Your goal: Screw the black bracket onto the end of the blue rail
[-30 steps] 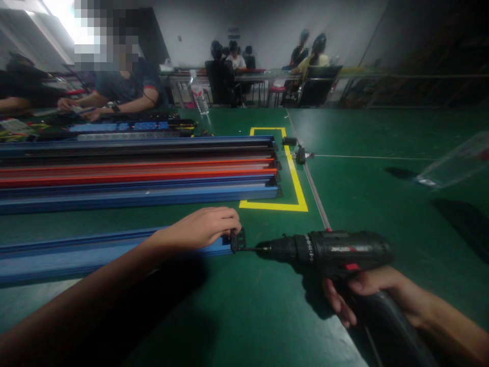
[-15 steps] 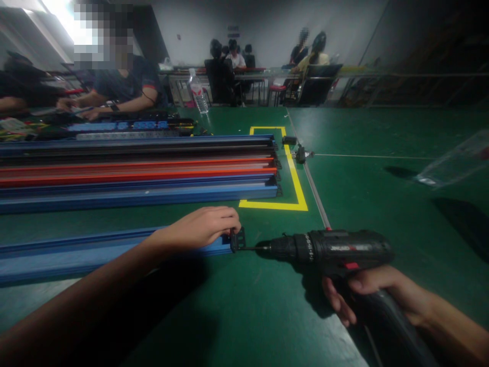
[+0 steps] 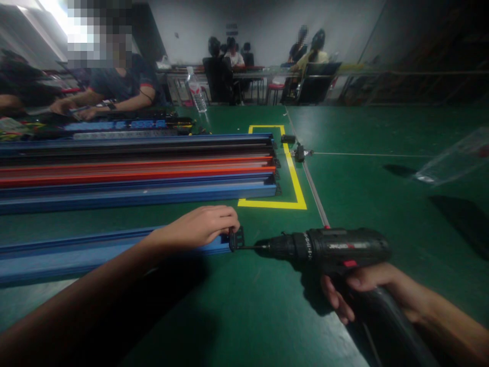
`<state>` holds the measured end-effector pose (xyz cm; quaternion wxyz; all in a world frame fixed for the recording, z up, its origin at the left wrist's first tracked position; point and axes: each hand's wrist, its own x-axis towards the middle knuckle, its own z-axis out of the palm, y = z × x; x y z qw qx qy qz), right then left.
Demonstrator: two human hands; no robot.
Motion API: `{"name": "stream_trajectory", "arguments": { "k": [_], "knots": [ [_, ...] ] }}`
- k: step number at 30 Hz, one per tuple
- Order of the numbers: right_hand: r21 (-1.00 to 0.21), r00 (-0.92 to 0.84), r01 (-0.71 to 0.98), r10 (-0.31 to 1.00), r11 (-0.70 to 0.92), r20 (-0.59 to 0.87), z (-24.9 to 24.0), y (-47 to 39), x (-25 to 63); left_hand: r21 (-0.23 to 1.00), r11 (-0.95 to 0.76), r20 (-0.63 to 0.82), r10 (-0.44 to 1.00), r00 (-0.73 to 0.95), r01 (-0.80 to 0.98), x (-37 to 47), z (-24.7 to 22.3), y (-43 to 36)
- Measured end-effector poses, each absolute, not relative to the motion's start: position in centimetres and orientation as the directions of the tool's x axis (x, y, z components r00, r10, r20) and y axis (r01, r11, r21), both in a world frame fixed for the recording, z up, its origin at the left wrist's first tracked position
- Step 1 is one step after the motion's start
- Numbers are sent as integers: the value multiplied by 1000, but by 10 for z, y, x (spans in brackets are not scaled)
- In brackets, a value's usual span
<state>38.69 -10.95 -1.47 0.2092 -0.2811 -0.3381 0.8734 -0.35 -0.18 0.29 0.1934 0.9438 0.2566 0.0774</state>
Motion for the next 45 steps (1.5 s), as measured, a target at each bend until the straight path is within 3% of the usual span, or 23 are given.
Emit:
{"name": "stream_trajectory", "arguments": {
  "k": [45],
  "knots": [
    [-732,-757,-151,554,-664,-346,-15,-108,387,411,-785,32,520,853,463,-2,2,-2]
  ]
}}
